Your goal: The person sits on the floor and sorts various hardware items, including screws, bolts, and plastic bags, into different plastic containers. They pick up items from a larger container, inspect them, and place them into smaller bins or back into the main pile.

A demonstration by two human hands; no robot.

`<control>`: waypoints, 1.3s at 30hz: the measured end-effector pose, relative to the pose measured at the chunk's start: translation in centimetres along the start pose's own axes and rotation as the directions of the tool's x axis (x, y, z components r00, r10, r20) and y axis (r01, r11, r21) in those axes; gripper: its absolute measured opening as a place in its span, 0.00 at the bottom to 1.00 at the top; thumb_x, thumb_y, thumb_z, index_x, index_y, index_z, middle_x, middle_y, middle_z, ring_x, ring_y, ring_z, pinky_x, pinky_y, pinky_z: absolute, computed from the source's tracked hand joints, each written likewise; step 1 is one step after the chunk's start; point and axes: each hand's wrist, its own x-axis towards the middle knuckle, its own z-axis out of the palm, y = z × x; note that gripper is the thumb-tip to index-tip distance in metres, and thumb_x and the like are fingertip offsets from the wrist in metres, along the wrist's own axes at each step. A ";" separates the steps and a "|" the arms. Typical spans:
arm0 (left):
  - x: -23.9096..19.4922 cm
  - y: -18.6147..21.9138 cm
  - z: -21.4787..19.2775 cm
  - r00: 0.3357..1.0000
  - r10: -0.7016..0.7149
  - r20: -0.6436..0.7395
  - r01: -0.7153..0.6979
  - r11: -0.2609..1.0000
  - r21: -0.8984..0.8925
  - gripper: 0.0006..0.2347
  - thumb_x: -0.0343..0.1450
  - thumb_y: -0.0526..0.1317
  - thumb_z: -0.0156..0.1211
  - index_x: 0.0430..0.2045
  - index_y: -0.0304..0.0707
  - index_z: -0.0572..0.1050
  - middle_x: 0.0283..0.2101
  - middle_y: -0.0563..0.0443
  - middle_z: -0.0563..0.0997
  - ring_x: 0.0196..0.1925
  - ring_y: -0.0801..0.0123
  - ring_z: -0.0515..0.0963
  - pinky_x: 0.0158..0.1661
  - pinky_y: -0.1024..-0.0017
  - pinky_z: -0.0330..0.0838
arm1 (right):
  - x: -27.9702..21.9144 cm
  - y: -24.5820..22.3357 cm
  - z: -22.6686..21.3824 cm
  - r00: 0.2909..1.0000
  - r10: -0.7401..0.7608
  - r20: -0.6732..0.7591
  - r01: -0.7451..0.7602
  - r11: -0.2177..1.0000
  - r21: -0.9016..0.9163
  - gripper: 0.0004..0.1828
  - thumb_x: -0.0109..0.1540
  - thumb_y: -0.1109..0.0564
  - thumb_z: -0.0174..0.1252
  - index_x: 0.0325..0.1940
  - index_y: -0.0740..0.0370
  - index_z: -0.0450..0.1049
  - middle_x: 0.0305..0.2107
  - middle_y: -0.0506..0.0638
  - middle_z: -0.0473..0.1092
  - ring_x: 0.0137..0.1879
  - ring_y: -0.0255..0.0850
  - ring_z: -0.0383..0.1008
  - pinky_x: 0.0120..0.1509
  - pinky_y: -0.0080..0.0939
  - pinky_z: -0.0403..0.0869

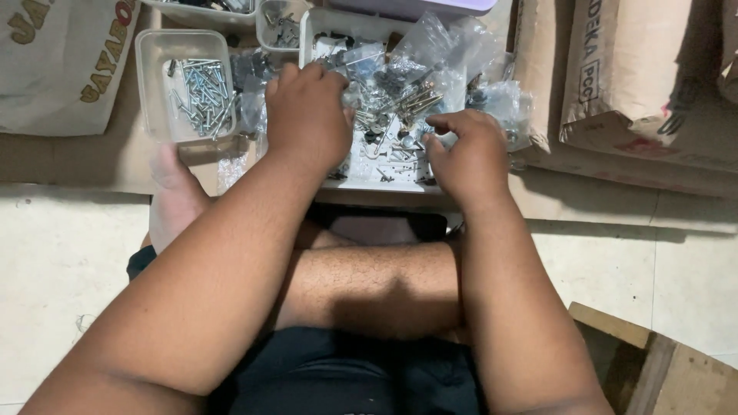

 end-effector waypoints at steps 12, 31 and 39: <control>-0.7 -0.6 -0.9 0.992 -0.126 0.017 0.121 0.901 -0.416 0.06 0.72 0.40 0.64 0.40 0.45 0.79 0.39 0.49 0.83 0.37 0.62 0.82 0.40 0.61 0.75 | -0.6 -1.8 -0.4 0.981 0.159 0.113 -0.183 0.951 0.251 0.13 0.60 0.60 0.66 0.49 0.57 0.83 0.38 0.48 0.75 0.36 0.38 0.72 0.42 0.38 0.75; -0.6 -0.2 0.1 0.988 0.108 -0.109 -0.132 0.961 -0.243 0.12 0.67 0.39 0.68 0.42 0.34 0.79 0.46 0.39 0.75 0.54 0.40 0.75 0.51 0.45 0.73 | 0.8 -1.3 0.4 0.948 0.304 -0.098 -0.280 0.938 0.204 0.19 0.61 0.62 0.67 0.58 0.57 0.79 0.44 0.52 0.75 0.38 0.41 0.77 0.40 0.38 0.76; 0.2 0.0 1.7 0.950 0.295 -0.101 -0.311 0.922 -0.230 0.10 0.69 0.39 0.66 0.42 0.36 0.80 0.44 0.43 0.76 0.52 0.47 0.76 0.52 0.52 0.69 | 2.1 0.2 3.1 0.968 0.152 -0.200 -0.144 0.988 0.052 0.14 0.62 0.54 0.71 0.51 0.54 0.80 0.42 0.46 0.74 0.53 0.49 0.77 0.64 0.50 0.63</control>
